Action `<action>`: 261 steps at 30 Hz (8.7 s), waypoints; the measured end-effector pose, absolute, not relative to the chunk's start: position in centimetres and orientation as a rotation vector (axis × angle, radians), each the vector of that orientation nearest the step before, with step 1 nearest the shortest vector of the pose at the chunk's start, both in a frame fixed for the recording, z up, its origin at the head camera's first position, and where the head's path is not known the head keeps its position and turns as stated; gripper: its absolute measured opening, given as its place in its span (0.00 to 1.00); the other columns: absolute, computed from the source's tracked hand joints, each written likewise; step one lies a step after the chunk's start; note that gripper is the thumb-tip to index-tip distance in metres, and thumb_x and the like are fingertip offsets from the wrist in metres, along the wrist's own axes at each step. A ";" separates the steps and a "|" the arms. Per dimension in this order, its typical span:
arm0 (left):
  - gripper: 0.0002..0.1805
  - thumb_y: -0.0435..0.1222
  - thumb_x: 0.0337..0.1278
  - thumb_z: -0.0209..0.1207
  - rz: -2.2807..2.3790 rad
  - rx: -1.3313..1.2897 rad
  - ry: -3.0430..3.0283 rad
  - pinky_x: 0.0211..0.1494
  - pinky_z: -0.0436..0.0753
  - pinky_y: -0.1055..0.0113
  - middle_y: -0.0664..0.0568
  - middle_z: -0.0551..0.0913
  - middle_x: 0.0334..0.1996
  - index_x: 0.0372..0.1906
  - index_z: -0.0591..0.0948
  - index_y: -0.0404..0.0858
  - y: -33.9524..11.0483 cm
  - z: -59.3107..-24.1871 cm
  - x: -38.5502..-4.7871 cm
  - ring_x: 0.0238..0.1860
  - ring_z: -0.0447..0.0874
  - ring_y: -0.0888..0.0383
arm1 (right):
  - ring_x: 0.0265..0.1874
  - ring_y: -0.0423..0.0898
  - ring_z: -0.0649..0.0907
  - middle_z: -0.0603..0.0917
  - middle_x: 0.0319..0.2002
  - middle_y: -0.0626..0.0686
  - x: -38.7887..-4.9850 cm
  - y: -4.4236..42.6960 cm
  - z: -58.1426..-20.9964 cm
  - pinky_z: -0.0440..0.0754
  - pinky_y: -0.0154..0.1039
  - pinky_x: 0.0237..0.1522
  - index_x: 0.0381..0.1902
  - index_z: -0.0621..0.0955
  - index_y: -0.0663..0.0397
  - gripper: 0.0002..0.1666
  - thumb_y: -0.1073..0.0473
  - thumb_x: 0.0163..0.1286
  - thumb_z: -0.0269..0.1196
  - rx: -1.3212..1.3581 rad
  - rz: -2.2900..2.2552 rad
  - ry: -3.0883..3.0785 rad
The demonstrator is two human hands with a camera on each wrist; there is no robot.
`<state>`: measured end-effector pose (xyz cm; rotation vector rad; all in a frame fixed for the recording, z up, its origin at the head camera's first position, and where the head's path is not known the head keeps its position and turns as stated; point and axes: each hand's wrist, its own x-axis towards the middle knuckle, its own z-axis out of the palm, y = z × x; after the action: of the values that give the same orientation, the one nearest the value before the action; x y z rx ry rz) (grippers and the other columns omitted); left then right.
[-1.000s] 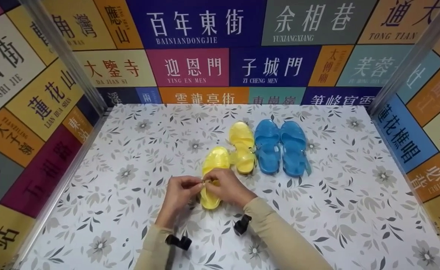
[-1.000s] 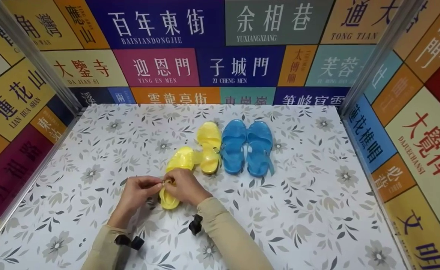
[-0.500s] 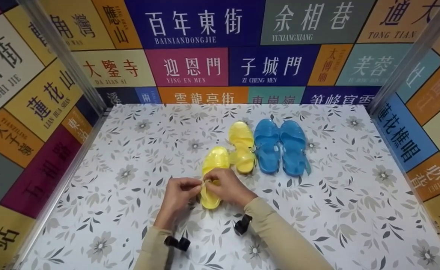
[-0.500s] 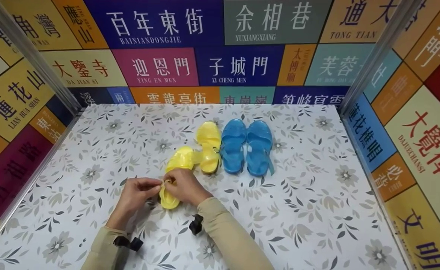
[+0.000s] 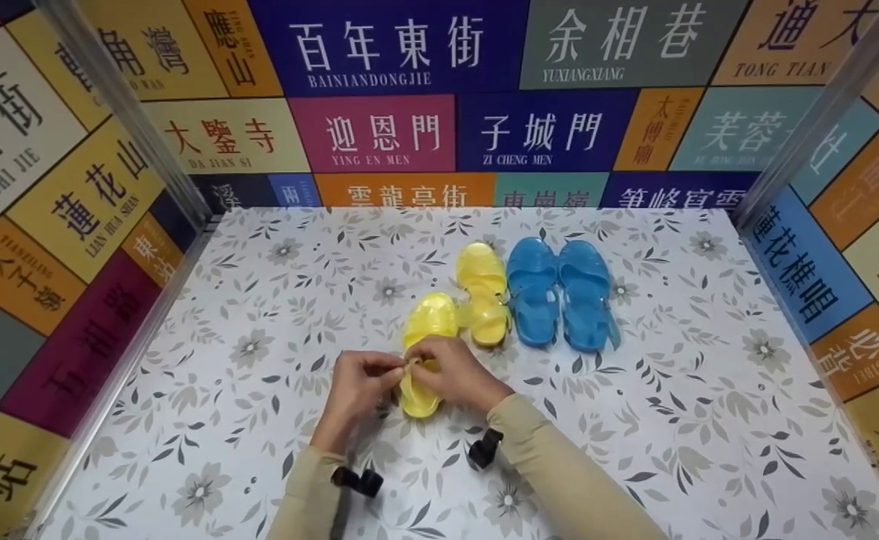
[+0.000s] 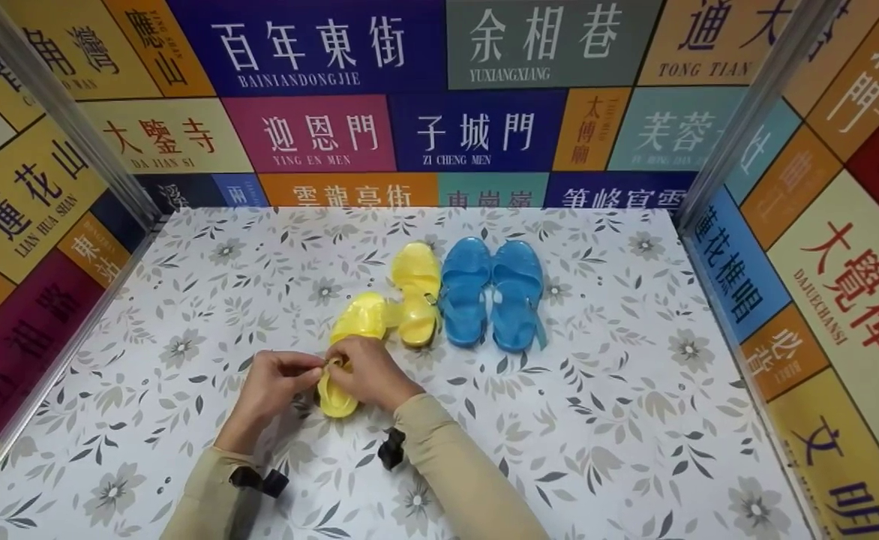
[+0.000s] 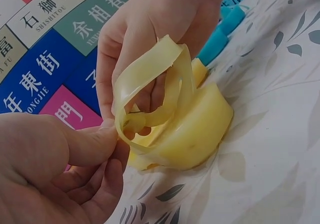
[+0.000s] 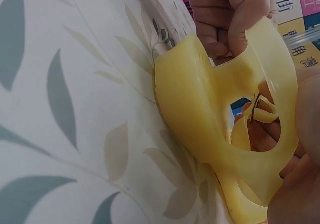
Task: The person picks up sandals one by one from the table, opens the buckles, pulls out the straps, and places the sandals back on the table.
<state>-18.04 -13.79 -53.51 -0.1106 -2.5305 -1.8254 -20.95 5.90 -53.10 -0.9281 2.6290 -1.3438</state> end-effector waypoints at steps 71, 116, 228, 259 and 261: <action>0.04 0.30 0.55 0.75 -1.799 -0.068 -2.585 0.35 0.86 0.69 0.46 0.91 0.31 0.35 0.91 0.34 -13.8 -52.9 -18.2 0.31 0.89 0.57 | 0.46 0.48 0.86 0.89 0.44 0.54 -21.1 5.8 -53.2 0.85 0.44 0.52 0.45 0.88 0.59 0.08 0.64 0.71 0.66 -0.921 -1.316 2.644; 0.05 0.28 0.54 0.74 -1.858 0.050 -2.547 0.35 0.86 0.69 0.46 0.90 0.30 0.34 0.89 0.32 -13.3 -52.3 -18.1 0.31 0.89 0.56 | 0.48 0.50 0.87 0.89 0.45 0.55 -21.0 5.8 -52.9 0.85 0.44 0.53 0.45 0.88 0.60 0.09 0.63 0.71 0.67 -0.914 -1.320 2.642; 0.06 0.27 0.62 0.69 -1.727 -0.127 -2.469 0.34 0.83 0.72 0.43 0.92 0.36 0.43 0.92 0.32 -12.7 -53.8 -18.7 0.32 0.86 0.58 | 0.39 0.42 0.86 0.89 0.37 0.48 -21.4 6.4 -52.8 0.85 0.38 0.45 0.38 0.85 0.54 0.04 0.63 0.76 0.65 -0.720 -1.465 2.628; 0.05 0.29 0.62 0.71 -1.687 -0.132 -2.484 0.36 0.85 0.71 0.48 0.93 0.35 0.40 0.93 0.36 -12.4 -53.6 -18.6 0.34 0.89 0.57 | 0.37 0.40 0.86 0.90 0.37 0.47 -21.4 6.1 -53.2 0.86 0.37 0.43 0.41 0.88 0.53 0.03 0.61 0.72 0.70 -0.649 -1.556 2.565; 0.05 0.29 0.61 0.71 -1.680 -0.135 -2.483 0.36 0.85 0.70 0.48 0.93 0.35 0.40 0.93 0.36 -12.4 -53.7 -18.7 0.33 0.89 0.57 | 0.37 0.40 0.86 0.90 0.37 0.46 -21.4 6.2 -53.2 0.86 0.37 0.44 0.41 0.88 0.54 0.03 0.61 0.72 0.70 -0.655 -1.558 2.564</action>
<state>-18.67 -12.41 -53.66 -0.1355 -2.4834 -1.6798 -21.36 6.18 -53.23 -0.6551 2.5638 -1.5581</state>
